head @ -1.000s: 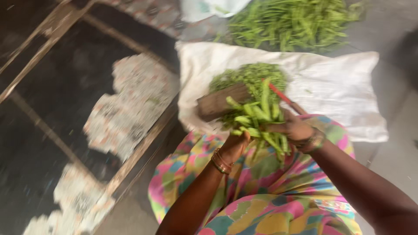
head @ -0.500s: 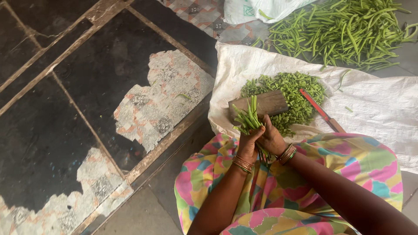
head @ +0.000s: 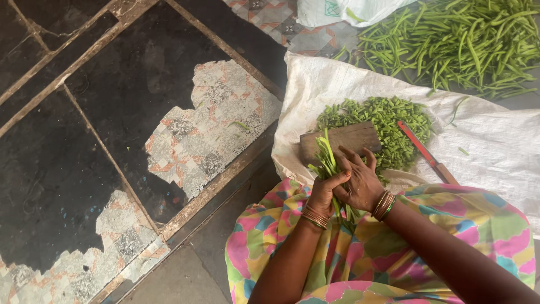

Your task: The person sits on the floor and chops green beans into small pieces using a knife and a wooden block. They gather beans from a nearby pile, align them on the block, and chop them repeatedly, accumulating chopped pieces on a white sack.

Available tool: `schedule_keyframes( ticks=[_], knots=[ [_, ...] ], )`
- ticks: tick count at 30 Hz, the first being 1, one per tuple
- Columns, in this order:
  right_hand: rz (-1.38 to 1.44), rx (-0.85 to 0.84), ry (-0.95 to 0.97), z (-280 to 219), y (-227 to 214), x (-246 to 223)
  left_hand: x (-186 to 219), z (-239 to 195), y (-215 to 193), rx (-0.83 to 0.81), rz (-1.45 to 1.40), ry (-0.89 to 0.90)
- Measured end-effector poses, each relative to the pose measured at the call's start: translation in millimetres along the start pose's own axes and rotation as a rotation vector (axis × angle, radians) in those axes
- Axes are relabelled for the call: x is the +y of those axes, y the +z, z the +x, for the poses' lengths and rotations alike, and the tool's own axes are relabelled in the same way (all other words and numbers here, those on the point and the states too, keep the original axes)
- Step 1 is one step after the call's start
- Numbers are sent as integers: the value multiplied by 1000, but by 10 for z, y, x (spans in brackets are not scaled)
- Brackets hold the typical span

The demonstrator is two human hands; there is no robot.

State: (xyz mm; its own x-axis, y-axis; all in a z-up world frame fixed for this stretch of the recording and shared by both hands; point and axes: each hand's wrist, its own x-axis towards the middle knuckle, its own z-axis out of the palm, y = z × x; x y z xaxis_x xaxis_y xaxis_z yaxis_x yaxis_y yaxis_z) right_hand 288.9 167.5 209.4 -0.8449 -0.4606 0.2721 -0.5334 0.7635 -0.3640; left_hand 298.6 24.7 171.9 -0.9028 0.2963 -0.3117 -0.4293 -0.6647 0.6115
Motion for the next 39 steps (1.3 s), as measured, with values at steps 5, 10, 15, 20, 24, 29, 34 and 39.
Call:
schedule_keyframes(
  ticks=[5,10,15,20,24,29,34,39],
  knots=[
    [-63,-127,35,-73,-269,34,25,-48,125,-57,-61,-257],
    [-185,-118,116,-211,-521,19,-358,56,-118,-216,-149,-413],
    [-160,-220,173,-250,-617,-40,-809,261,-629,-327,-188,-454],
    [-126,-435,271,-323,-609,51,-969,292,-713,-582,-216,-310],
    [675,-354,355,-356,-635,254,-790,78,-461,-546,-94,-428],
    [857,-268,541,-360,-509,329,-574,-157,-188,-558,-174,-446],
    [1111,-135,570,-305,-456,218,-471,-239,-83,-538,-94,-440],
    [1701,-195,678,-312,-767,169,-411,-341,6,-612,-191,-435]
  ],
)
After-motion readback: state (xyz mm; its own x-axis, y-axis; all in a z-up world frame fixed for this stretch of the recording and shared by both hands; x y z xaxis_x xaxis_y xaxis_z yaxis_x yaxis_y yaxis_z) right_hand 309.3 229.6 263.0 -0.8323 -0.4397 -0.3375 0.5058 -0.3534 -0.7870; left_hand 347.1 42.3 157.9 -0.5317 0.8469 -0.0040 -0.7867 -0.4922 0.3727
